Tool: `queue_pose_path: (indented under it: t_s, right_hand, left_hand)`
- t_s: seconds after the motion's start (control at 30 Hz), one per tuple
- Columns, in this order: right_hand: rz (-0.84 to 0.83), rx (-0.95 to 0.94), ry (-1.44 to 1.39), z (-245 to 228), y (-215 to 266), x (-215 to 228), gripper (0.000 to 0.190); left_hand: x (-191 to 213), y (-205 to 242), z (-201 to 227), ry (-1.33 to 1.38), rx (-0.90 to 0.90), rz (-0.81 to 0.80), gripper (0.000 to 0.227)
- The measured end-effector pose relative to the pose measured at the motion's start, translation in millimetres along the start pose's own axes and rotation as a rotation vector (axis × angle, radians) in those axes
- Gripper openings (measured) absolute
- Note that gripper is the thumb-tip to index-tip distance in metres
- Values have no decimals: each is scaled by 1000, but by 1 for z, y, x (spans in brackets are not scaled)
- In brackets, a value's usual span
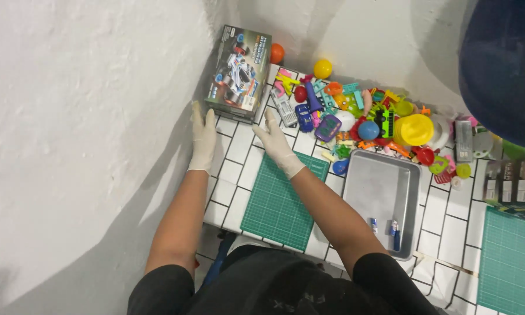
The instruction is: The person assembles a blue toy car on a green cutting mat. They attach the chassis, wheels, and body, then place the completed car into a gray tray. Finally, they open a new box containing another toy car.
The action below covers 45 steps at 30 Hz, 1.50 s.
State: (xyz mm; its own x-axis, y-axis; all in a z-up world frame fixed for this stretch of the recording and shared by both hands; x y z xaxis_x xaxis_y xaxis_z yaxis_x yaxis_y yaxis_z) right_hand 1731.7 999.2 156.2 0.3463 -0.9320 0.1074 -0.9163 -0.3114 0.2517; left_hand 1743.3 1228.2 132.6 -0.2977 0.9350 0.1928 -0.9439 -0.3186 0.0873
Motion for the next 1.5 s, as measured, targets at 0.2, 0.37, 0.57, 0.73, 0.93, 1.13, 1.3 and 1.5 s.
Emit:
queue_pose_path:
  t_s: [0.2,0.37,0.57,0.73,0.93,1.13,1.3,1.5]
  right_hand:
    - [154,106,13,-34,-41,-23,82]
    - [248,143,-38,-35,-30,-27,70]
    - [279,341,-18,-24,5,-31,65]
    - [276,439,191,-15,89,-50,73]
    - [195,468,249,95,155,-78,66]
    - [136,560,388,131,174,-99,70]
    - [90,531,533,149,183,-108,69]
    - [74,501,604,149,184,-110,80]
  left_hand:
    - [-6,-25,18,23,16,-96,59]
    - [-3,-17,27,7,-27,-34,52]
    - [11,22,37,119,-42,12,49]
    - [43,112,6,-9,-167,15,58]
    - [65,192,-57,-178,-256,-55,65]
    - [62,209,-92,-294,-317,-102,56]
    - [57,214,-126,-402,-429,-78,64]
    - [60,226,-122,-543,-600,3,68]
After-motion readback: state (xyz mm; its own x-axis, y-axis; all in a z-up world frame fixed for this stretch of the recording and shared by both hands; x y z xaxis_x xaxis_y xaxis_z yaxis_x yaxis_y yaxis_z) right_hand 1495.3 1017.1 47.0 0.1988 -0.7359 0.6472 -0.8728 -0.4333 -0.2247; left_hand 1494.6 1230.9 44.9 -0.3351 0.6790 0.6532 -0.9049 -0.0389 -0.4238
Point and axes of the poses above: each hand's wrist, its own y-axis away from the middle knuckle, its own x-axis out of the back of the hand, z = x × y, the point moved 9 cm from there along -y, towards the middle knuckle, and after that the axes turned 5 degrees about -z, right-handed, at the moved point
